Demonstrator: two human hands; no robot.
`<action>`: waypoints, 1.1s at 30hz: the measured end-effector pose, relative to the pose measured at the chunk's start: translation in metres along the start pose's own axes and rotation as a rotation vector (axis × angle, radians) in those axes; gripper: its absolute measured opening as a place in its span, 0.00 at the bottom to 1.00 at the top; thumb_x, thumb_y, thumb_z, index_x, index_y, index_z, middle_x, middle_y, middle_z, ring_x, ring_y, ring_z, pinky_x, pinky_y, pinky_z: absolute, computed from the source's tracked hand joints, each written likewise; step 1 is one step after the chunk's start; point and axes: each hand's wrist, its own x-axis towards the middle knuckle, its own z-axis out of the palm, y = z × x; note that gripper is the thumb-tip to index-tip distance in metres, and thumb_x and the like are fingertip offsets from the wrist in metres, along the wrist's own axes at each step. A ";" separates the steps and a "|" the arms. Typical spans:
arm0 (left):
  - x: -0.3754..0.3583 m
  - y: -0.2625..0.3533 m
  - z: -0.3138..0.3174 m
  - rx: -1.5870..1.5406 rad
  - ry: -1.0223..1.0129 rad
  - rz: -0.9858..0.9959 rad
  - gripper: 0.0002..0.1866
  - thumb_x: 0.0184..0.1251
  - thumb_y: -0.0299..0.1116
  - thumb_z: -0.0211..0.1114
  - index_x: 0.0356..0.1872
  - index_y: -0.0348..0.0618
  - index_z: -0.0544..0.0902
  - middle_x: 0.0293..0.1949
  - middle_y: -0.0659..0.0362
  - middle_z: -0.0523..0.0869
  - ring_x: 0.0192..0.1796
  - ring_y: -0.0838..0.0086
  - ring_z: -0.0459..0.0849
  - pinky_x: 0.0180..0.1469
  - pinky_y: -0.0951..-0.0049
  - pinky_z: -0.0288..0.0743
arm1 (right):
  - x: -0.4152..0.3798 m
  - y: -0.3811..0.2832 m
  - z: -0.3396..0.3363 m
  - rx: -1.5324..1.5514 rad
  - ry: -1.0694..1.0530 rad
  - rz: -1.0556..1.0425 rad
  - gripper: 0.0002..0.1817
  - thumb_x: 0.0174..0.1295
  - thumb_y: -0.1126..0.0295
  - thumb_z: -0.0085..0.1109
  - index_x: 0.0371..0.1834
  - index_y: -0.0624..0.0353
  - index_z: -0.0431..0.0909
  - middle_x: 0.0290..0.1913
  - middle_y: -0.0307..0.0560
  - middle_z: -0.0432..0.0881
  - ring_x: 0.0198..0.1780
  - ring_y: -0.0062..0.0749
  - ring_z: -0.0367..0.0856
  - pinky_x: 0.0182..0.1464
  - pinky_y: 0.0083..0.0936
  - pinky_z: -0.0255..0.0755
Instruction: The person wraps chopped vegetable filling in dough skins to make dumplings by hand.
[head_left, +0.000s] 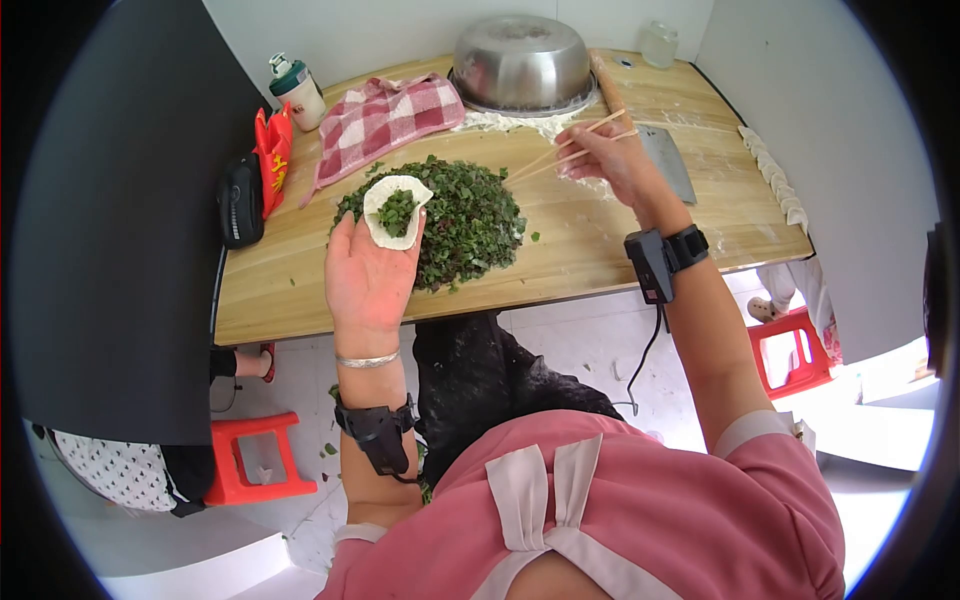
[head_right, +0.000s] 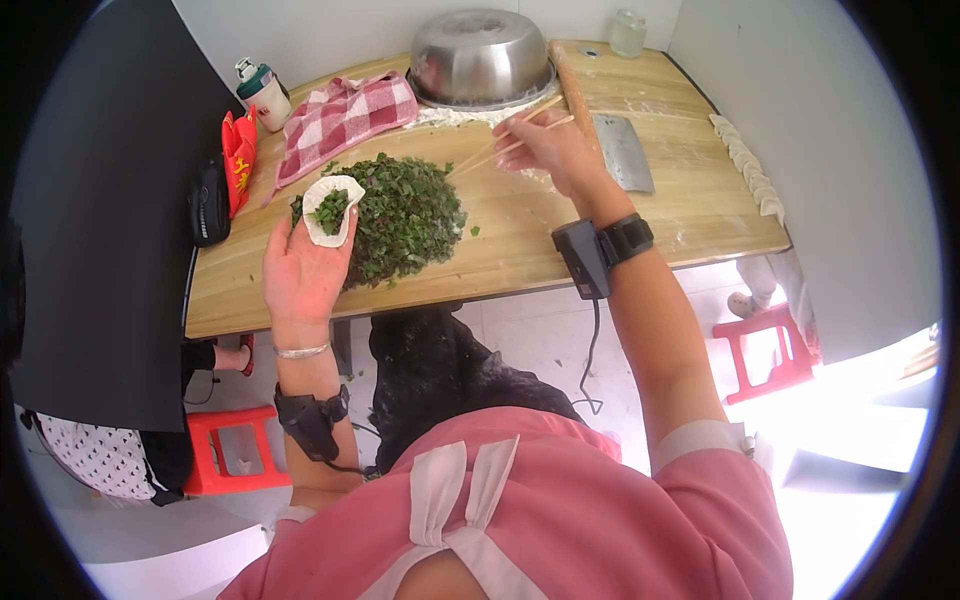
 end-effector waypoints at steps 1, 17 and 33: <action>-0.001 0.000 0.001 0.003 0.015 0.010 0.23 0.75 0.40 0.41 0.60 0.30 0.67 0.61 0.47 0.73 0.64 0.58 0.70 0.68 0.55 0.63 | 0.004 -0.002 -0.002 -0.022 -0.013 -0.046 0.14 0.69 0.64 0.50 0.39 0.65 0.80 0.32 0.45 0.83 0.32 0.26 0.84 0.34 0.17 0.79; -0.007 0.008 0.000 0.000 0.035 0.044 0.23 0.75 0.39 0.40 0.60 0.30 0.66 0.61 0.46 0.73 0.64 0.57 0.70 0.69 0.54 0.63 | -0.011 0.008 0.007 -0.522 -0.157 -0.578 0.11 0.65 0.70 0.51 0.43 0.67 0.76 0.38 0.52 0.80 0.37 0.41 0.82 0.40 0.28 0.78; -0.022 0.092 -0.025 0.010 0.092 0.308 0.27 0.75 0.39 0.40 0.65 0.25 0.59 0.67 0.41 0.64 0.70 0.55 0.62 0.73 0.54 0.53 | 0.032 -0.034 0.015 -1.404 -0.278 -0.570 0.11 0.58 0.78 0.50 0.41 0.60 0.80 0.41 0.50 0.81 0.44 0.46 0.80 0.47 0.38 0.74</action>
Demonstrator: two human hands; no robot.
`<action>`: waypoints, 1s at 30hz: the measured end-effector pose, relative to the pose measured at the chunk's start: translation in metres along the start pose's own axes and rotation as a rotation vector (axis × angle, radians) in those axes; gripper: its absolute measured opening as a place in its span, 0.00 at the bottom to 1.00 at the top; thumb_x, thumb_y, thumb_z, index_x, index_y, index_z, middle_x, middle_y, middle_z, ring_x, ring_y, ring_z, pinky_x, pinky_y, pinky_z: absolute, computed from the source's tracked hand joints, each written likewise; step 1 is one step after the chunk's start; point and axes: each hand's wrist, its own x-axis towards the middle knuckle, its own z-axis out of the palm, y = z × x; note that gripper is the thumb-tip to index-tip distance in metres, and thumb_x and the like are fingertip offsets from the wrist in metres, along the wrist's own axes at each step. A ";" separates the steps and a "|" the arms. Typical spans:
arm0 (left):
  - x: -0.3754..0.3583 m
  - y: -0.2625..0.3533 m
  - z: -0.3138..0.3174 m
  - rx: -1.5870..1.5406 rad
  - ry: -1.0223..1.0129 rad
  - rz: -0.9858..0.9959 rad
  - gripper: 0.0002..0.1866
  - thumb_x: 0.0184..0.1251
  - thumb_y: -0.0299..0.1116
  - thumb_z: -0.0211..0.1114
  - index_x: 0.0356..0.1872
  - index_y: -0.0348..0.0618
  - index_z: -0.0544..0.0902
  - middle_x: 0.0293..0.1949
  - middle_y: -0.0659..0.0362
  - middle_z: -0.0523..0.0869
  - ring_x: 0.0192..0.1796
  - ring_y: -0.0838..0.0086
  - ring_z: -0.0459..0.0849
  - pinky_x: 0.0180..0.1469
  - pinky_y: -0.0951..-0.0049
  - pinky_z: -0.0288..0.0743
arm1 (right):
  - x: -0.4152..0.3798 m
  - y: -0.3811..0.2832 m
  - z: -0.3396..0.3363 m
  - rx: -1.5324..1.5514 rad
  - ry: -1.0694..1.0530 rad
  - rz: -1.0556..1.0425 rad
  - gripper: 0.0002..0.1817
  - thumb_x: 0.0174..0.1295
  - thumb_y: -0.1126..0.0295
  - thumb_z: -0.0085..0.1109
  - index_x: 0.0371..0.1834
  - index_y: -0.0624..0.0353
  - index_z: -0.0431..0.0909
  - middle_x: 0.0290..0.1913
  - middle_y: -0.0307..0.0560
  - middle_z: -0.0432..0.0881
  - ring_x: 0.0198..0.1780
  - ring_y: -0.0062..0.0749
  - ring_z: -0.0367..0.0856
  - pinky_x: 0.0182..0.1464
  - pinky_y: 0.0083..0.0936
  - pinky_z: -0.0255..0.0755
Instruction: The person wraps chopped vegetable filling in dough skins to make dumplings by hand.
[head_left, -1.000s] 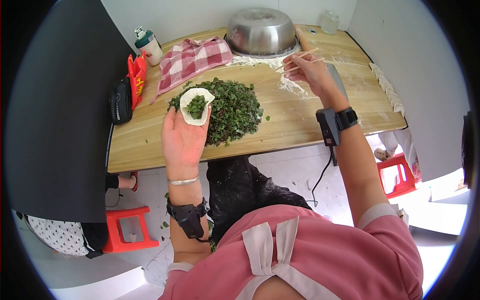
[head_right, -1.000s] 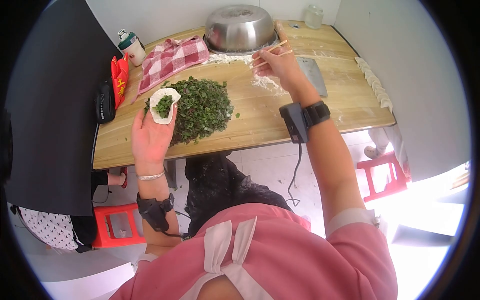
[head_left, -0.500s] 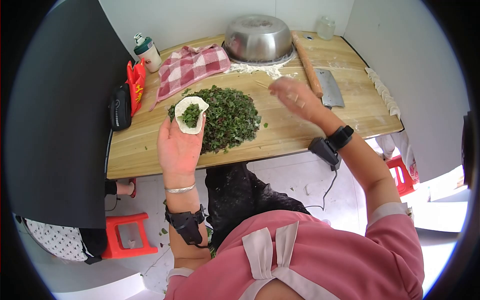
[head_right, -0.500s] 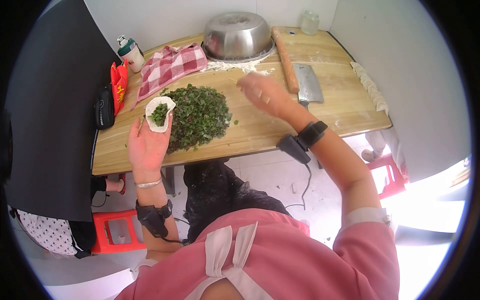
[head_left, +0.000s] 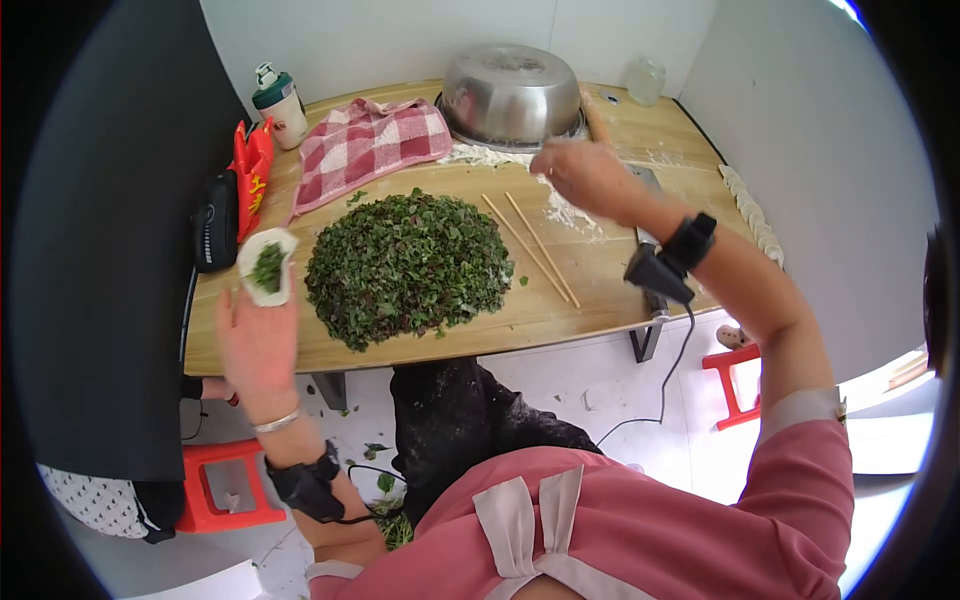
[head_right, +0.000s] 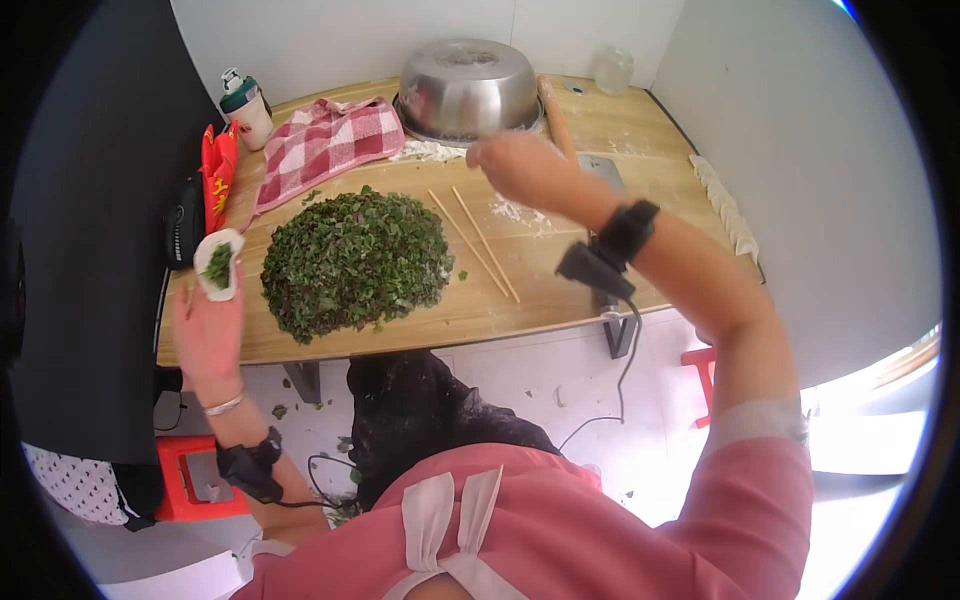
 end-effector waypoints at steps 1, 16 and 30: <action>0.003 0.009 -0.007 -0.007 0.003 -0.003 0.27 0.75 0.39 0.40 0.65 0.25 0.59 0.67 0.41 0.64 0.70 0.55 0.62 0.73 0.54 0.53 | 0.015 0.010 -0.001 0.039 -0.034 0.031 0.12 0.57 0.78 0.49 0.43 0.61 0.80 0.41 0.51 0.81 0.45 0.46 0.80 0.49 0.38 0.74; 0.033 0.029 -0.072 -0.114 0.190 0.052 0.28 0.75 0.38 0.43 0.66 0.24 0.57 0.68 0.40 0.62 0.70 0.53 0.60 0.74 0.56 0.53 | 0.068 0.047 0.072 -0.018 -0.161 -0.023 0.08 0.52 0.75 0.49 0.31 0.68 0.77 0.33 0.60 0.80 0.41 0.55 0.78 0.46 0.44 0.71; 0.034 0.031 -0.084 -0.155 0.073 0.038 0.28 0.74 0.38 0.46 0.65 0.24 0.58 0.68 0.41 0.62 0.71 0.54 0.59 0.75 0.56 0.50 | 0.072 0.035 0.074 -0.066 -0.225 0.074 0.08 0.52 0.75 0.49 0.28 0.66 0.77 0.31 0.62 0.78 0.41 0.55 0.77 0.47 0.44 0.70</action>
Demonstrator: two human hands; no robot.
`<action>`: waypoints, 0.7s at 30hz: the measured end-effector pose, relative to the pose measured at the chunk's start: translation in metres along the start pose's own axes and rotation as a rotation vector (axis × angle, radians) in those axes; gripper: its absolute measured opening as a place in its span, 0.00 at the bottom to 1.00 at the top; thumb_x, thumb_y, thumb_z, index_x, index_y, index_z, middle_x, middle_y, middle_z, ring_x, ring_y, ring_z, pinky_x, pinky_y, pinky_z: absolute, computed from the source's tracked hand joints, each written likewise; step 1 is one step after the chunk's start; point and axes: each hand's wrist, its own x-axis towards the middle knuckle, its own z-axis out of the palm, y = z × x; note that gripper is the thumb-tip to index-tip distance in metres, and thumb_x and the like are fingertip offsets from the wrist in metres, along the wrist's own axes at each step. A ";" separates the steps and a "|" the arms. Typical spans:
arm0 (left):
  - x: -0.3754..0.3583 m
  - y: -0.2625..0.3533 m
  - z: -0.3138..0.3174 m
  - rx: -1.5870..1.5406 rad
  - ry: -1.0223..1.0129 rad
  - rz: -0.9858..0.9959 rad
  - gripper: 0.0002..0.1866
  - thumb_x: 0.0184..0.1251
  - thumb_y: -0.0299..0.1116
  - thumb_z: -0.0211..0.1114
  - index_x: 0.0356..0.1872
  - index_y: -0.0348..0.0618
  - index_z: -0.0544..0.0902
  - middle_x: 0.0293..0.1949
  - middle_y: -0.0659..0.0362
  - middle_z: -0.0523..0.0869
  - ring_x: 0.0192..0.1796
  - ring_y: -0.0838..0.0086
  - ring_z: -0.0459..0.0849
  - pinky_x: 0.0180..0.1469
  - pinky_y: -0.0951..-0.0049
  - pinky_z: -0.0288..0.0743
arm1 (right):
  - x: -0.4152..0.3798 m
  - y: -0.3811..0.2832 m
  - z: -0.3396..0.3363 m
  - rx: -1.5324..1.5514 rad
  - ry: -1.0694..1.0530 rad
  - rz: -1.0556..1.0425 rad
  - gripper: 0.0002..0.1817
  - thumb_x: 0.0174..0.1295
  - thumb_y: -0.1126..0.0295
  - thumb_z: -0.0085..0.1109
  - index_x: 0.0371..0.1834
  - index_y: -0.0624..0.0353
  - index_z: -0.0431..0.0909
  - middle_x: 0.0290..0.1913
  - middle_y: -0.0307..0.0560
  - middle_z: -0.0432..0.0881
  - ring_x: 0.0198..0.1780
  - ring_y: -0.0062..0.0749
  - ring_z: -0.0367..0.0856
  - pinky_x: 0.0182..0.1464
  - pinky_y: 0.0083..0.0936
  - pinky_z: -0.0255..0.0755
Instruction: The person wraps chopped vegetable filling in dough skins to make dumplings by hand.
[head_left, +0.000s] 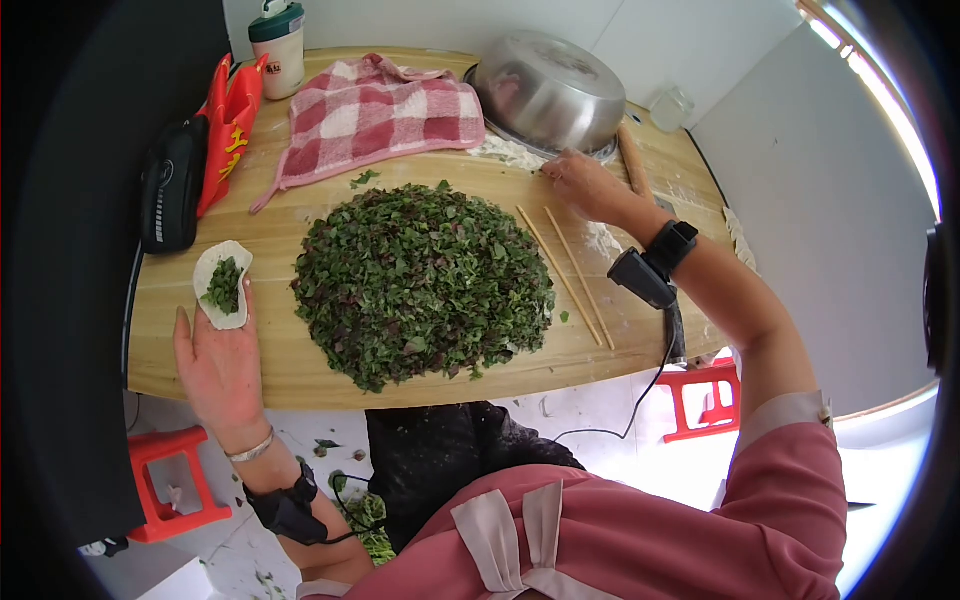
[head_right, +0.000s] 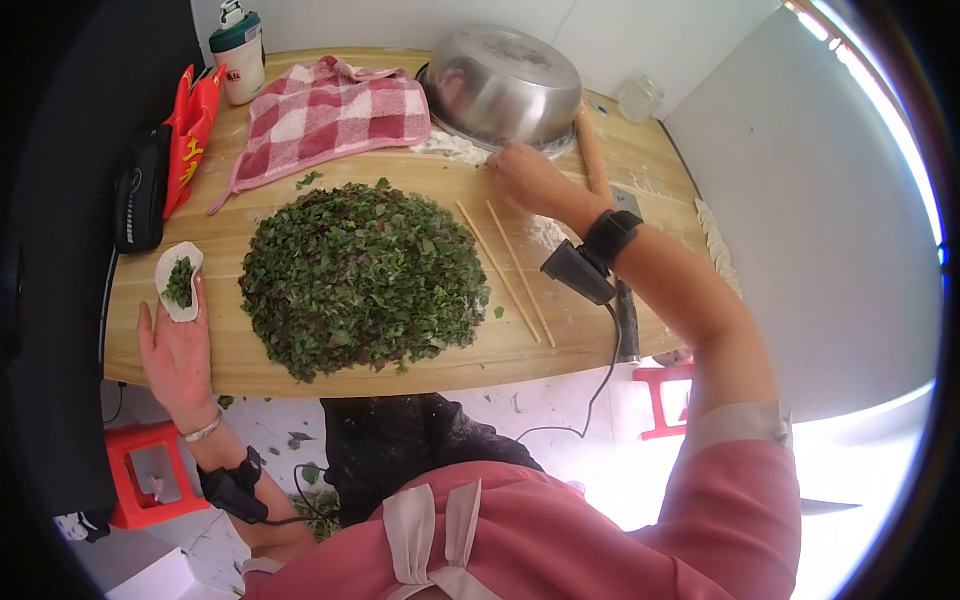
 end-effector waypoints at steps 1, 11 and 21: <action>0.000 0.000 -0.001 -0.002 -0.018 0.001 0.28 0.74 0.38 0.46 0.65 0.24 0.58 0.68 0.41 0.62 0.71 0.54 0.59 0.75 0.56 0.50 | 0.000 0.001 0.003 -0.001 -0.003 -0.003 0.08 0.52 0.75 0.49 0.28 0.66 0.77 0.31 0.62 0.78 0.41 0.55 0.77 0.47 0.44 0.70; 0.000 0.000 0.002 -0.017 0.008 0.039 0.27 0.74 0.38 0.46 0.64 0.24 0.59 0.67 0.40 0.63 0.70 0.54 0.61 0.74 0.56 0.50 | 0.001 -0.039 -0.015 0.236 0.023 -0.207 0.18 0.52 0.80 0.49 0.47 0.63 0.80 0.47 0.56 0.77 0.53 0.50 0.73 0.56 0.38 0.68; 0.002 0.000 0.000 -0.002 -0.012 0.046 0.27 0.75 0.38 0.45 0.64 0.23 0.59 0.66 0.40 0.64 0.69 0.54 0.62 0.74 0.55 0.52 | 0.031 -0.017 -0.004 0.136 0.094 -0.077 0.23 0.50 0.83 0.42 0.44 0.59 0.83 0.44 0.57 0.78 0.52 0.51 0.72 0.57 0.38 0.67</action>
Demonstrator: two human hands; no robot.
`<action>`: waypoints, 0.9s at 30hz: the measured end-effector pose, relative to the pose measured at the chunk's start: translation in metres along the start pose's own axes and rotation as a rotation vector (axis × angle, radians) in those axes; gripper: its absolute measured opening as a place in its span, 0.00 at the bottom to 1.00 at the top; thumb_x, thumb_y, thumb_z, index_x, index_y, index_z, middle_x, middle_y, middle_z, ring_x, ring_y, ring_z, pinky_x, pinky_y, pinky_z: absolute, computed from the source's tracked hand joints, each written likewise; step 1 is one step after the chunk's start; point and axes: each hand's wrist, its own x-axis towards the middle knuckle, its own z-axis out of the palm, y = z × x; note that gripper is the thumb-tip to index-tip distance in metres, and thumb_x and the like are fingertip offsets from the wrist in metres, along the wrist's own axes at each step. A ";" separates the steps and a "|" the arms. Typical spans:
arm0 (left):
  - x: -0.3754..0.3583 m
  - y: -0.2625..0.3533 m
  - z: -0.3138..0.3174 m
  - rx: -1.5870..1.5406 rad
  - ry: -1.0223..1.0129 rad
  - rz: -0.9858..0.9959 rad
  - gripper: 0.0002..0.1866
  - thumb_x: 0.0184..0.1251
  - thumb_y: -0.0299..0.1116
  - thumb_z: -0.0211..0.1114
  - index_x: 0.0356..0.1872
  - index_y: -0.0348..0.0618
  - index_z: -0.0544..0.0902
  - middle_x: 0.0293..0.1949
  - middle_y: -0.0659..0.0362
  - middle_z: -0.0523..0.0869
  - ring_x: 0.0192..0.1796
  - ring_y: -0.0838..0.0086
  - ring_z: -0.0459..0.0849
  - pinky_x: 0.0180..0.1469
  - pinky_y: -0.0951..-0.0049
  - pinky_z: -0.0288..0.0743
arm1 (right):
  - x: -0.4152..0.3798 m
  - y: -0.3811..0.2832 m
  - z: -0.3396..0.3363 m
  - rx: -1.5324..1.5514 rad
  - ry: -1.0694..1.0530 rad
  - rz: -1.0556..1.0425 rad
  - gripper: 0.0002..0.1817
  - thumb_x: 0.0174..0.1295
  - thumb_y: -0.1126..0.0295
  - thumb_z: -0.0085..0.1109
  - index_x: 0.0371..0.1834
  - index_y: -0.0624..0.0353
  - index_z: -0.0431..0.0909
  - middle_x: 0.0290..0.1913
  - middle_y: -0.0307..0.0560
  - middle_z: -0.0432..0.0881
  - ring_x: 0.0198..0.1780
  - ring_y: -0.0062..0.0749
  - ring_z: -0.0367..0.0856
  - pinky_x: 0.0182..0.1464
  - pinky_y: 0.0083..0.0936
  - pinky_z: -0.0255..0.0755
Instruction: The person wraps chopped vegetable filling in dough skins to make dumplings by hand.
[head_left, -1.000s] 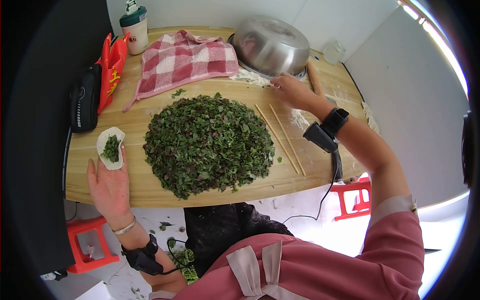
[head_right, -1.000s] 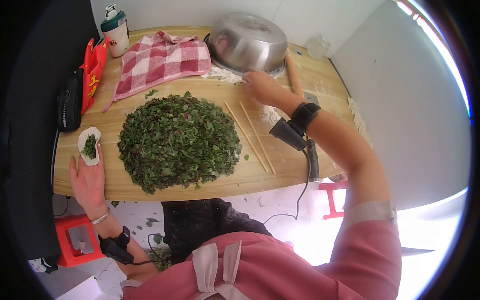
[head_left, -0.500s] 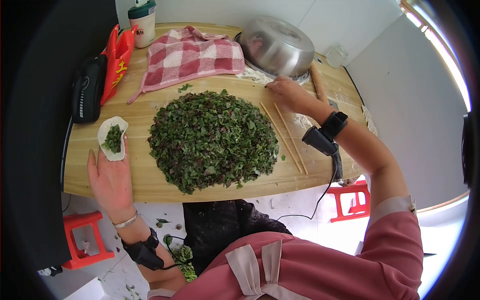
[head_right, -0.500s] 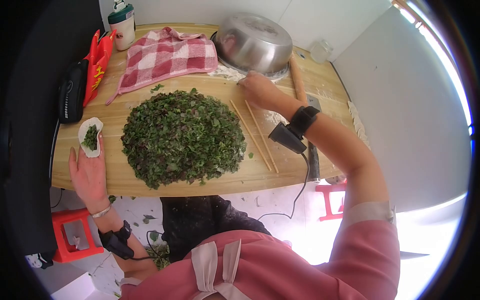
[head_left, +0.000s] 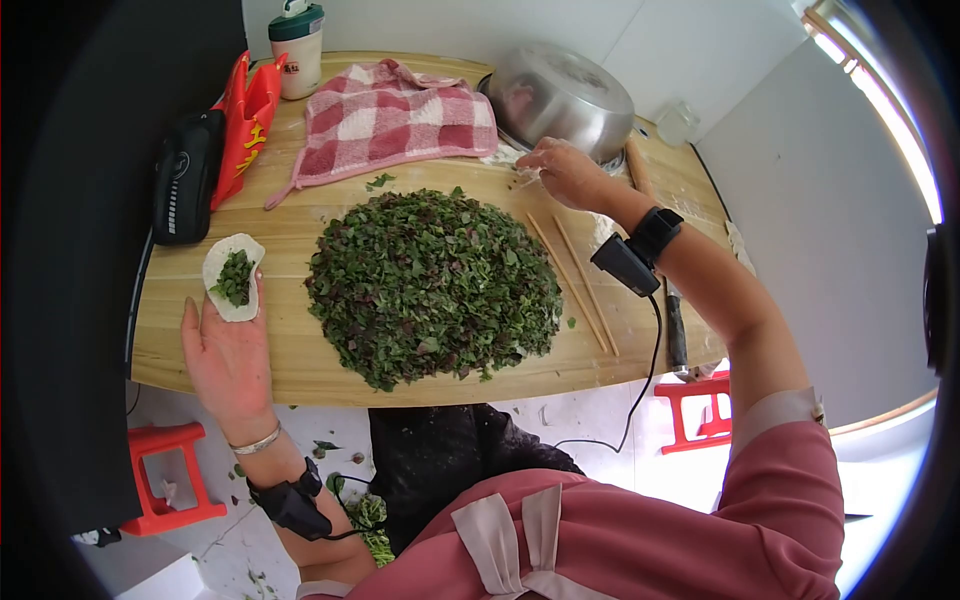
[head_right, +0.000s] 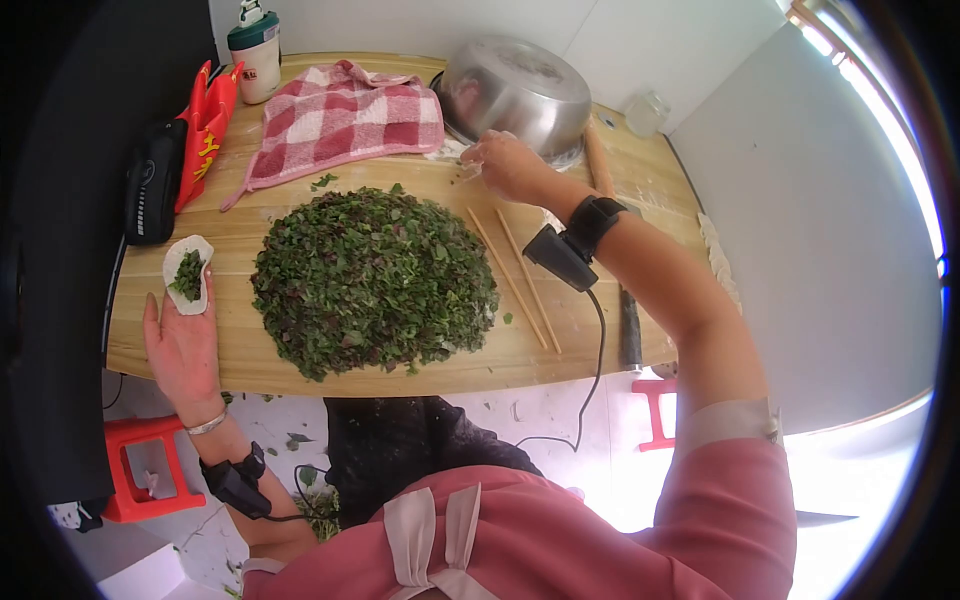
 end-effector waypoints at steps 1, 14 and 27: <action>0.000 0.000 0.000 -0.004 0.006 0.002 0.27 0.75 0.38 0.45 0.64 0.23 0.59 0.66 0.40 0.64 0.69 0.54 0.62 0.74 0.56 0.52 | 0.000 0.000 0.001 -0.042 -0.007 -0.023 0.22 0.49 0.84 0.42 0.44 0.58 0.83 0.44 0.57 0.78 0.52 0.50 0.73 0.57 0.38 0.67; -0.002 -0.001 0.001 -0.003 -0.007 0.005 0.27 0.75 0.38 0.44 0.64 0.23 0.59 0.67 0.40 0.64 0.70 0.54 0.62 0.74 0.55 0.51 | -0.004 -0.025 -0.014 0.364 -0.227 -0.027 0.13 0.54 0.79 0.50 0.39 0.62 0.83 0.41 0.55 0.83 0.48 0.46 0.80 0.51 0.33 0.72; -0.001 -0.002 -0.001 -0.032 -0.019 0.018 0.26 0.75 0.39 0.42 0.62 0.25 0.61 0.65 0.41 0.66 0.69 0.54 0.63 0.73 0.54 0.54 | 0.041 -0.070 -0.020 0.302 -0.279 -0.108 0.17 0.55 0.83 0.44 0.45 0.65 0.80 0.45 0.55 0.79 0.52 0.45 0.76 0.56 0.33 0.69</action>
